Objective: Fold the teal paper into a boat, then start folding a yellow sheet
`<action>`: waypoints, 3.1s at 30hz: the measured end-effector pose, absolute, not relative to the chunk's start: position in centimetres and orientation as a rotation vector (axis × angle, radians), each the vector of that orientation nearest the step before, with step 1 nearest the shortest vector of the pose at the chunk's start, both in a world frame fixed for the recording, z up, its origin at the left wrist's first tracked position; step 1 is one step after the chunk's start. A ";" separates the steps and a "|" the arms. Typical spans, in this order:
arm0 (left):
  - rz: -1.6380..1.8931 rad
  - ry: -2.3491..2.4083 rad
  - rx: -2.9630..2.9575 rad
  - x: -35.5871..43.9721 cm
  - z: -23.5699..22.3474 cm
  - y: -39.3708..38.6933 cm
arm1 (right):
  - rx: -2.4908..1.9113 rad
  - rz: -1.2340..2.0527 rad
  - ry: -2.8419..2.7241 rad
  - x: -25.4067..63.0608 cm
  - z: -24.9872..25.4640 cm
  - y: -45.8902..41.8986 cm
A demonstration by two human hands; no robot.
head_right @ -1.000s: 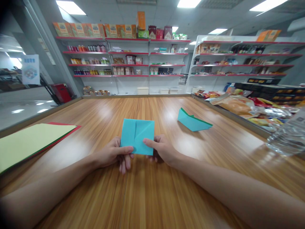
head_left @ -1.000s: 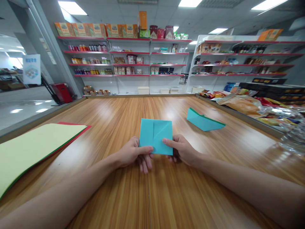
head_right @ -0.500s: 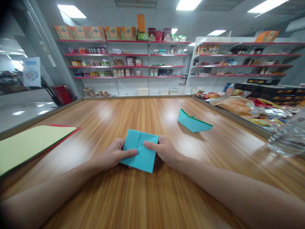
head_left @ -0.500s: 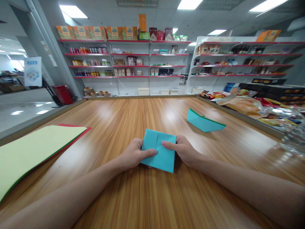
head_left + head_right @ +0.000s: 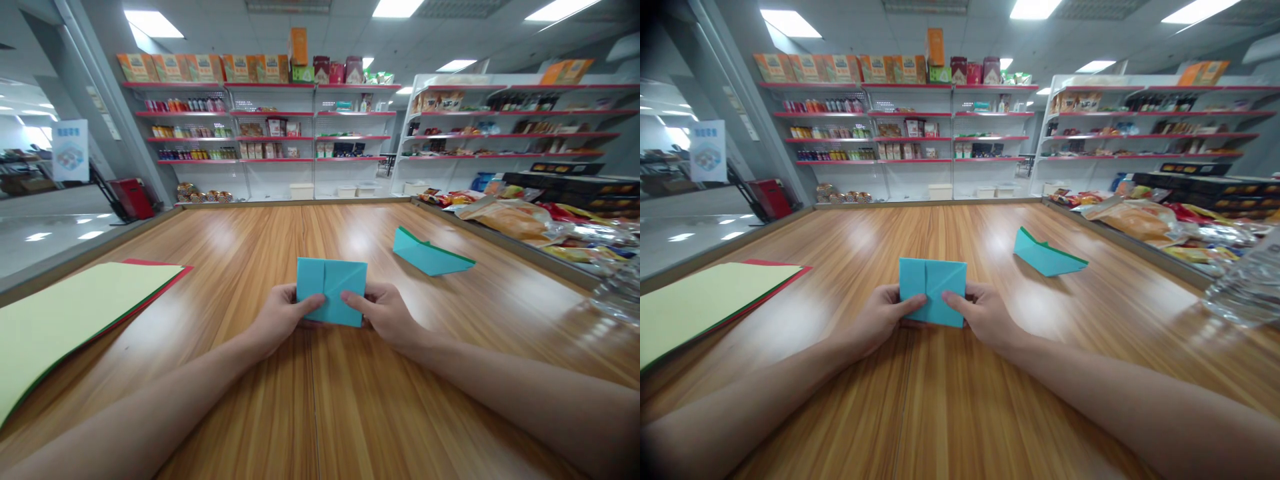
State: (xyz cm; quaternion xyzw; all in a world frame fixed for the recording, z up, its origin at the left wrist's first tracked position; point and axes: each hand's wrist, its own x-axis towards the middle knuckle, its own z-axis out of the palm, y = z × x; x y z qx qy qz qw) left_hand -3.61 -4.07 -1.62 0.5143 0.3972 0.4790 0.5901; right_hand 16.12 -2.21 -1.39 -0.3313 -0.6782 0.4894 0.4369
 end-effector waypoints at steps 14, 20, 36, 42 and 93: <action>1.081 0.652 0.742 -4.0 -0.7 -4.2 | -0.614 0.033 -2.222 16.5 -0.7 -3.0; 1.060 0.724 0.942 -3.8 -1.6 -4.3 | -0.832 0.684 -1.871 16.4 -0.9 -2.1; 0.746 0.822 1.244 -5.2 -0.9 -4.0 | -0.932 1.690 -1.885 16.7 -0.9 -1.9; 1.137 0.864 1.086 -3.8 -1.4 -4.3 | -0.870 1.671 -1.580 16.4 -1.5 -1.5; 1.239 0.915 0.898 -3.5 -0.3 -4.4 | -0.794 1.701 -1.988 16.3 -0.9 -3.2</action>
